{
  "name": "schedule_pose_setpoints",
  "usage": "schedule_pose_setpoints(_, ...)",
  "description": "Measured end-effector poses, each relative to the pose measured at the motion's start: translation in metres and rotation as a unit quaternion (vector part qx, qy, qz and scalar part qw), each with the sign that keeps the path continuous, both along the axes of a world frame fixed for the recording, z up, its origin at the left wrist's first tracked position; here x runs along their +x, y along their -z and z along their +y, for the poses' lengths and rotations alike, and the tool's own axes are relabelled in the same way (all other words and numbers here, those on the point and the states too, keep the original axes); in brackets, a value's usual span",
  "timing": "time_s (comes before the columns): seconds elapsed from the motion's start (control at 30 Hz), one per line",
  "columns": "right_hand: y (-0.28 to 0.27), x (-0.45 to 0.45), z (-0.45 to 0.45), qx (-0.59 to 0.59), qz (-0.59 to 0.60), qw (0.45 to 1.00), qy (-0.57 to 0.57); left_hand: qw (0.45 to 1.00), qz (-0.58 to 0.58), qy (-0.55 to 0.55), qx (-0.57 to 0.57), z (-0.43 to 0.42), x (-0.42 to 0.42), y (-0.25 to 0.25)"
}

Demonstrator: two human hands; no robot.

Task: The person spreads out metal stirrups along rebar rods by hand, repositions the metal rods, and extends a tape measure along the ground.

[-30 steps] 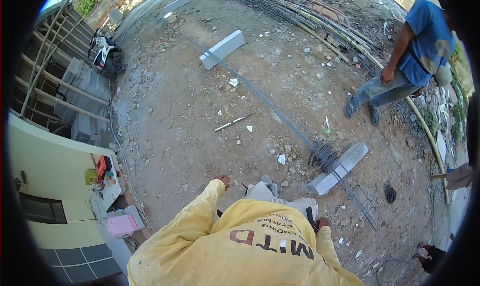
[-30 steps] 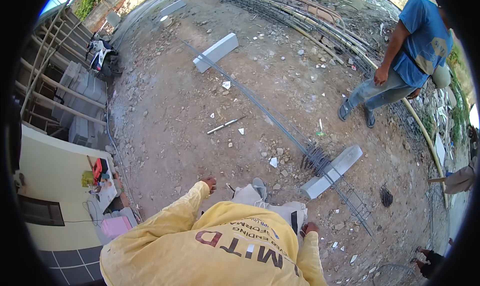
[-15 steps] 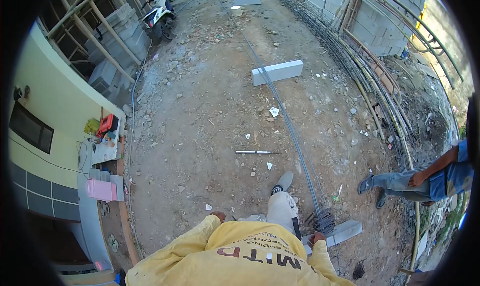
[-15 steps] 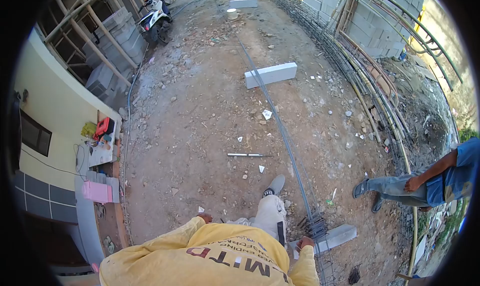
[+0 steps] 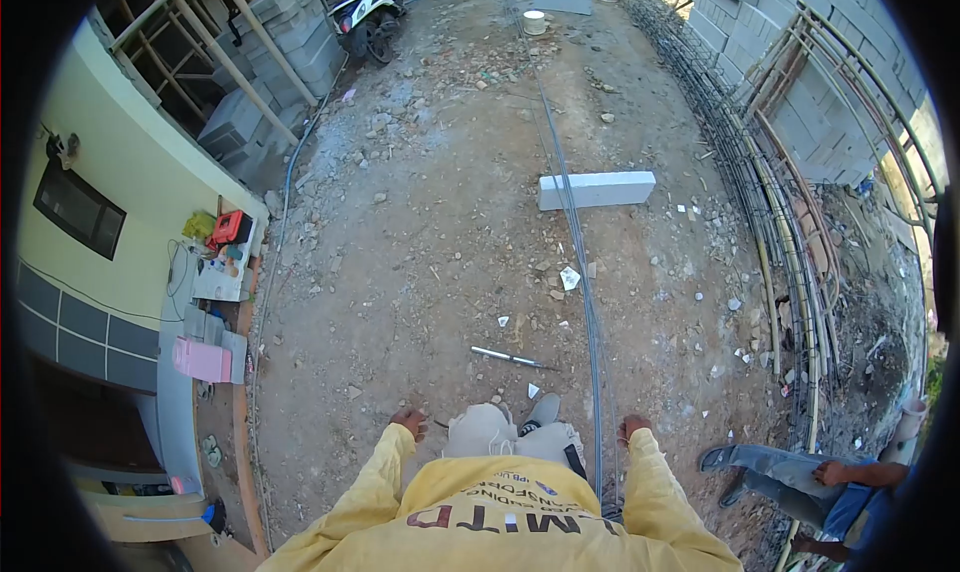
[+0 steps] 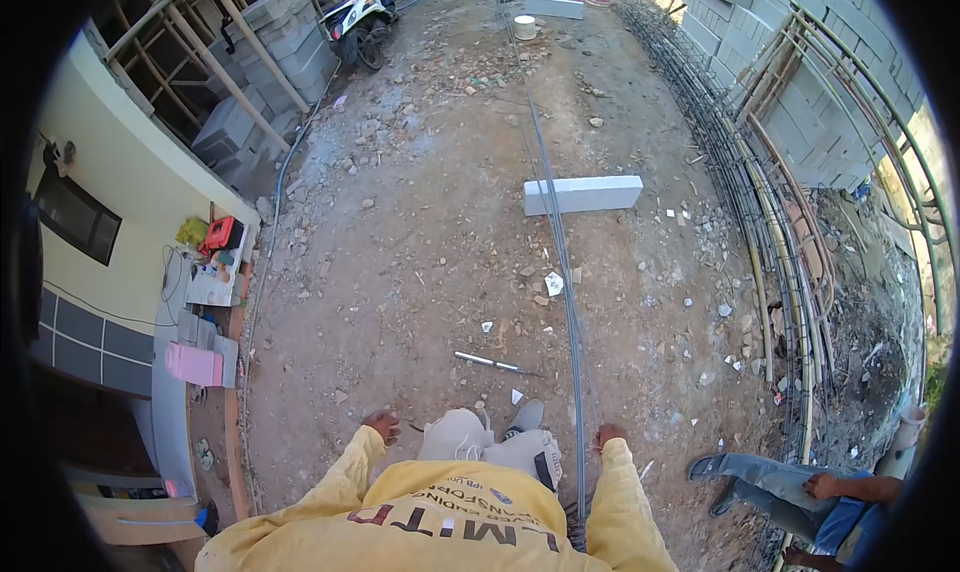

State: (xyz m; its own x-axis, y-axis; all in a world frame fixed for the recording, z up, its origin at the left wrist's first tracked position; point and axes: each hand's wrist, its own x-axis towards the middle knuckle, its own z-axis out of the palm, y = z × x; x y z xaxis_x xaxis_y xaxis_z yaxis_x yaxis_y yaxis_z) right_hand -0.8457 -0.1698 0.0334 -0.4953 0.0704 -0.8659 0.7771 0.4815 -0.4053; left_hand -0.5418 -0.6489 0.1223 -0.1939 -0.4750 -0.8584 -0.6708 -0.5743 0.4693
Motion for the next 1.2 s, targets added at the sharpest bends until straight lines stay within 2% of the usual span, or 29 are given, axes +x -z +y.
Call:
schedule_pose_setpoints(0.07,-0.024,-0.066,-0.04,-0.006,0.037,0.999,-0.007,0.999,0.038,-0.001,-0.021,-0.007,-0.034,-0.014)
schedule_pose_setpoints(0.1,-0.018,-0.097,-0.058,-0.01,0.041,0.999,0.007,0.999,0.042,0.002,-0.032,-0.012,-0.046,-0.019)
schedule_pose_setpoints(0.2,-0.034,-0.168,-0.123,-0.039,0.08,0.995,-0.044,0.999,0.025,-0.03,-0.025,-0.019,-0.063,-0.025)
schedule_pose_setpoints(0.23,-0.042,-0.182,-0.145,-0.052,0.088,0.993,-0.054,0.999,0.015,-0.048,-0.016,-0.02,-0.064,-0.021)
schedule_pose_setpoints(0.3,-0.051,-0.2,-0.187,-0.076,0.089,0.991,-0.061,0.992,-0.02,-0.09,0.081,-0.032,-0.04,0.032)
schedule_pose_setpoints(0.37,-0.043,-0.209,-0.219,-0.105,0.065,0.991,-0.048,0.981,-0.112,0.025,0.155,-0.04,-0.025,0.079)
schedule_pose_setpoints(0.47,-0.034,-0.21,-0.251,-0.079,0.026,0.996,-0.024,0.946,-0.17,0.214,0.175,-0.06,-0.036,0.104)
schedule_pose_setpoints(0.53,-0.019,-0.202,-0.256,-0.047,-0.026,0.999,-0.004,0.939,-0.164,0.259,0.154,-0.093,-0.064,0.112)
schedule_pose_setpoints(0.6,-0.009,-0.196,-0.252,0.006,-0.117,0.993,-0.005,0.948,-0.149,0.241,0.147,-0.143,-0.097,0.119)
schedule_pose_setpoints(0.67,0.054,-0.193,-0.223,0.082,-0.149,0.952,-0.254,0.97,-0.118,0.15,0.153,-0.203,-0.146,0.124)
schedule_pose_setpoints(0.73,0.001,-0.235,-0.279,0.103,-0.167,0.973,-0.124,0.988,-0.068,0.005,0.137,-0.275,-0.206,0.122)
schedule_pose_setpoints(0.77,-0.029,-0.243,-0.301,0.117,-0.182,0.975,-0.056,0.994,-0.069,0.01,0.081,-0.306,-0.25,0.094)
schedule_pose_setpoints(0.8,-0.015,-0.264,-0.309,0.095,-0.124,0.975,-0.159,0.996,-0.06,-0.048,0.052,-0.338,-0.294,0.073)
schedule_pose_setpoints(0.87,-0.023,-0.309,-0.357,0.045,-0.025,0.99,-0.134,0.998,-0.062,0.016,-0.009,-0.408,-0.374,0.058)
schedule_pose_setpoints(0.9,-0.078,-0.341,-0.412,0.022,0.006,1.0,-0.011,0.997,-0.048,0.052,-0.037,-0.437,-0.413,0.048)
schedule_pose_setpoints(0.97,-0.06,-0.389,-0.454,-0.043,0.043,0.998,0.025,0.991,-0.014,0.1,-0.088,-0.482,-0.491,0.023)
schedule_pose_setpoints(1.0,-0.068,-0.411,-0.479,-0.057,0.052,0.997,0.026,0.987,0.005,0.115,-0.111,-0.497,-0.527,0.009)
schedule_pose_setpoints(1.07,-0.086,-0.451,-0.531,-0.089,0.072,0.993,0.03,0.987,0.051,0.106,-0.107,-0.518,-0.595,-0.016)
schedule_pose_setpoints(1.2,-0.05,-0.509,-0.591,-0.082,0.037,0.995,0.04,0.986,0.084,0.116,-0.09,-0.547,-0.689,-0.025)
